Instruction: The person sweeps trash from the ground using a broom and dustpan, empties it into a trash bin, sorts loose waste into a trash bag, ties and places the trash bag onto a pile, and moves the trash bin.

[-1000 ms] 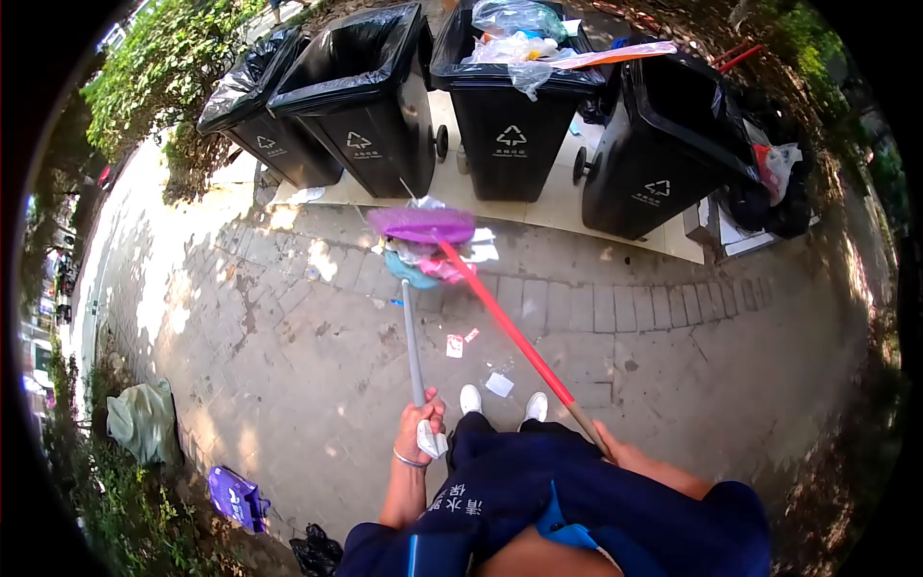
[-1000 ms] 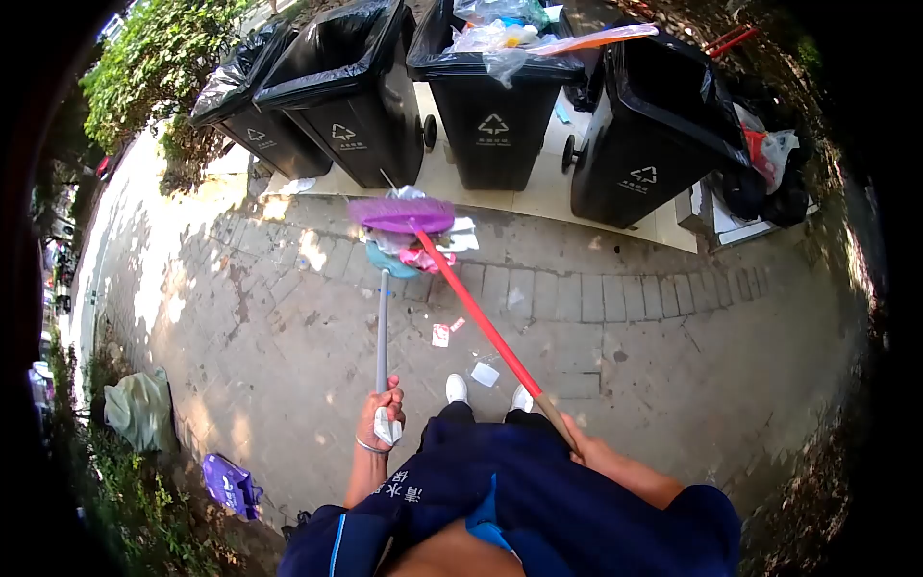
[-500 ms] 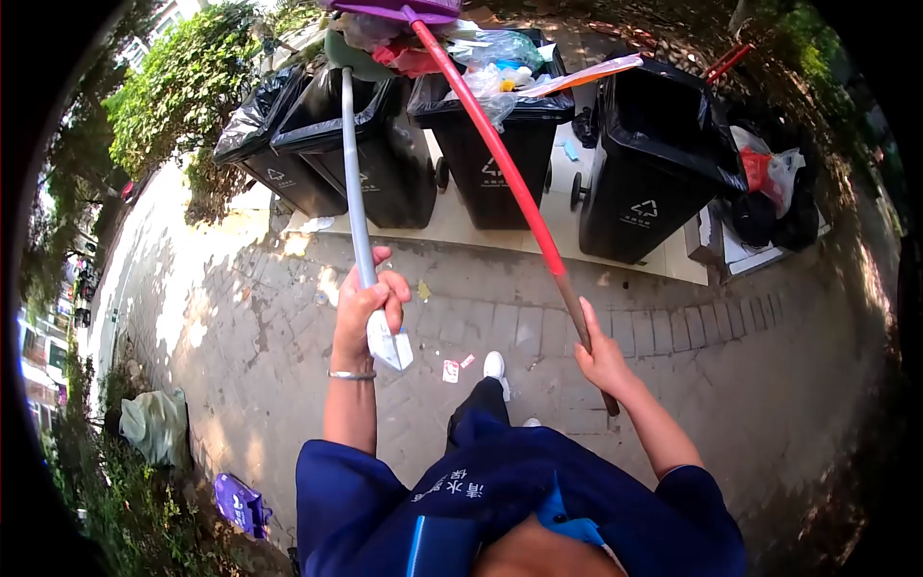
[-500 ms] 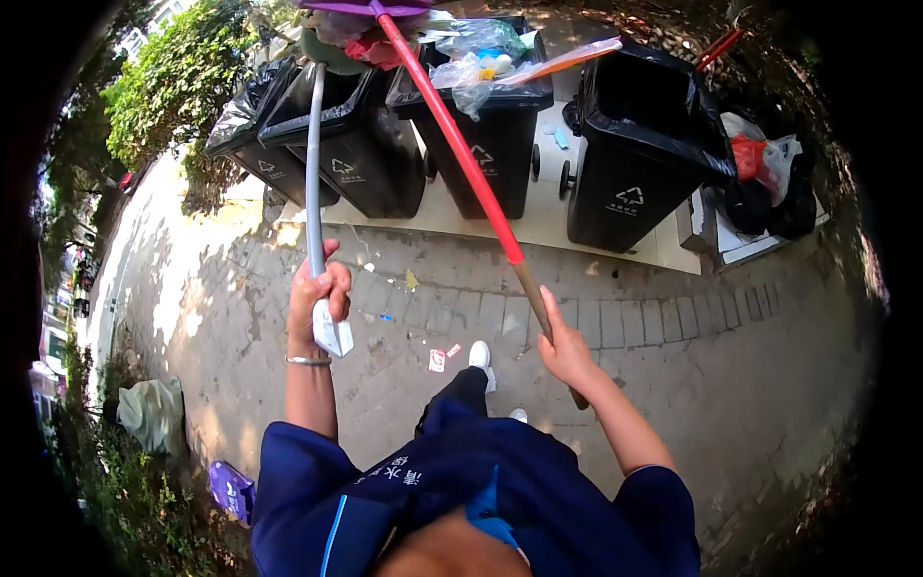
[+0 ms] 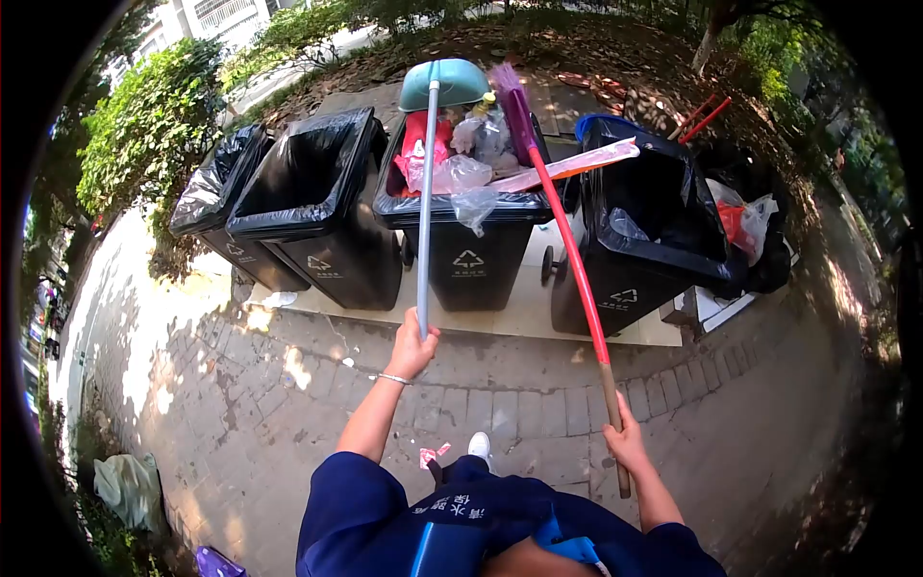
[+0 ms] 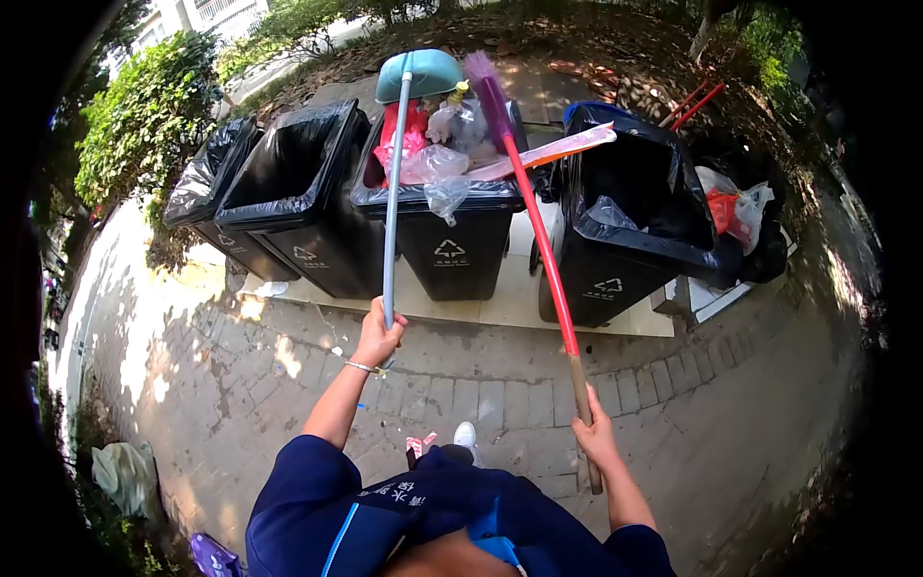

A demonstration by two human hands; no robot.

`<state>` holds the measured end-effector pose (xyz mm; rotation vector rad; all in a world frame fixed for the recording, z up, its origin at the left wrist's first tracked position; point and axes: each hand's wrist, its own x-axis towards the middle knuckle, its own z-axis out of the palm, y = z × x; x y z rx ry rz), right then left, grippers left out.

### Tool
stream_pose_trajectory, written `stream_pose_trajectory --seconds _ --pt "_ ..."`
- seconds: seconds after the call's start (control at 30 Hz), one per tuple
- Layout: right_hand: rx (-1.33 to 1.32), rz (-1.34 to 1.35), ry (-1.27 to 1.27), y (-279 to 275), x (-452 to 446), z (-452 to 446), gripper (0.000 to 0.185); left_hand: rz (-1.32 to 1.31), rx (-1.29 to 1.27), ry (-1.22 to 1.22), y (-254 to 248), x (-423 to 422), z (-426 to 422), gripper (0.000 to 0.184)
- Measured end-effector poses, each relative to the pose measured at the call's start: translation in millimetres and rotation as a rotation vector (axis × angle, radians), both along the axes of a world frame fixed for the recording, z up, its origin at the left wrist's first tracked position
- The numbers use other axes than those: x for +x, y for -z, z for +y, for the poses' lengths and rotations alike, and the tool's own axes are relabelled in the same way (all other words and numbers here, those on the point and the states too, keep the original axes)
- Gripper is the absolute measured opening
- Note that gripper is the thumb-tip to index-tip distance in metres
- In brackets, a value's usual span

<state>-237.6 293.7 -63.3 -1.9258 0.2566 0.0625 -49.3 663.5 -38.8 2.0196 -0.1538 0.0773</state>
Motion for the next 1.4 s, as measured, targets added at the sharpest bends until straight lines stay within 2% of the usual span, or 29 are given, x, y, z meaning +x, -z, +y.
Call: stream_pose_trajectory --seconds 0.03,0.07,0.1,0.17,0.3,0.33,0.43,0.5,0.63,0.7,0.77,0.83,0.87,0.9,0.97,1.0,1.07,1.1,1.17,1.2,1.27,1.3,1.4 --pt "0.103 0.116 0.025 -16.1 1.9 5.7 0.062 -0.100 0.156 -0.025 1.9 2.1 5.1 0.034" --pt "0.199 0.231 0.060 -32.3 3.6 11.3 0.063 -0.101 0.199 -0.044 -10.9 0.3 5.8 0.036" --pt "0.200 0.235 0.054 -33.7 10.1 13.9 0.063 -0.222 0.232 -0.037 -8.7 2.6 9.9 0.036" --pt "0.315 0.076 0.115 -31.1 14.3 15.3 0.065 -0.261 0.216 -0.040 -24.7 -1.4 10.2 0.036" --pt "0.259 0.028 0.034 -20.1 26.9 -4.7 0.061 -0.038 -0.080 -0.049 -74.6 -38.6 -12.0 0.035" --pt "0.046 -0.134 -0.024 -8.4 32.3 -13.9 0.058 -0.009 -0.182 -0.046 -82.7 -51.0 -18.0 0.033" --pt "-0.333 -0.378 -0.141 -39.9 43.7 -18.0 0.057 0.009 -0.360 -0.083 -96.6 -98.4 -31.2 0.033" --pt "-0.422 -0.174 -0.162 -49.2 53.5 -26.2 0.060 -0.013 -0.393 -0.169 -99.2 -136.4 -37.8 0.033" --pt "-0.804 0.058 -0.275 -35.0 79.4 -47.2 0.061 0.012 -0.401 -0.359 -96.1 -222.8 -37.9 0.032" --pt "-0.442 -0.331 -0.360 -29.5 88.8 -69.7 0.059 0.027 -0.432 -0.423 -91.9 -269.2 -34.0 0.030" --pt "-0.367 -0.423 -0.403 -51.6 81.6 -72.5 0.057 0.072 -0.424 -0.551 -84.9 -315.8 -36.9 0.029" --pt "-0.465 -0.301 -0.368 -62.2 60.8 -69.9 0.057 0.086 -0.469 -0.630 -77.4 -353.1 -39.2 0.029" --pt "-0.601 -0.113 -0.336 -72.1 48.9 -63.4 0.056 0.113 -0.497 -0.685 -71.3 -371.4 -40.8 0.030" --pt "-0.609 -0.108 -0.375 -64.2 39.3 -64.0 0.056 0.122 -0.506 -0.723 -63.9 -388.3 -41.5 0.030" --pt "-0.643 -0.493 -0.383 -41.8 19.6 -67.7 0.055 0.119 -0.623 -0.792 -47.8 -418.7 -43.3 0.031" --pt "-0.540 -0.555 -0.424 -38.3 7.6 -63.2 0.054 0.121 -0.626 -0.819 -38.9 -430.3 -46.3 0.031" --pt "-0.502 -0.426 -0.476 -34.5 -18.2 -52.3 0.054 0.195 -0.789 -0.924 -19.5 -455.3 -51.8 0.033" --pt "-0.453 -0.350 -0.514 -28.3 -29.7 -50.6 0.054 0.175 -0.788 -0.972 -10.5 -468.1 -55.4 0.033" --pt "-0.417 -0.072 -0.629 -12.3 -50.0 -53.0 0.054 0.200 -1.074 -1.048 9.0 -490.7 -61.8 0.029" --pt "-0.422 -0.292 -0.720 -2.4 -57.5 -49.3 0.054 0.197 -1.187 -1.108 20.9 -503.7 -65.6 0.026" --pt "-0.378 -0.541 -0.823 28.0 -69.2 -45.1 0.055 0.178 -1.410 -1.174 45.5 -533.8 -74.7 0.021" --pt "-0.290 -0.253 -0.880 48.5 -71.2 -50.8 0.054 0.176 -1.524 -1.181 58.5 -550.9 -82.3 0.019" --pt "-0.174 0.227 -0.954 59.0 -69.3 -9.1 0.056 0.174 -1.771 -1.174 84.5 -596.6 -116.4 0.018"
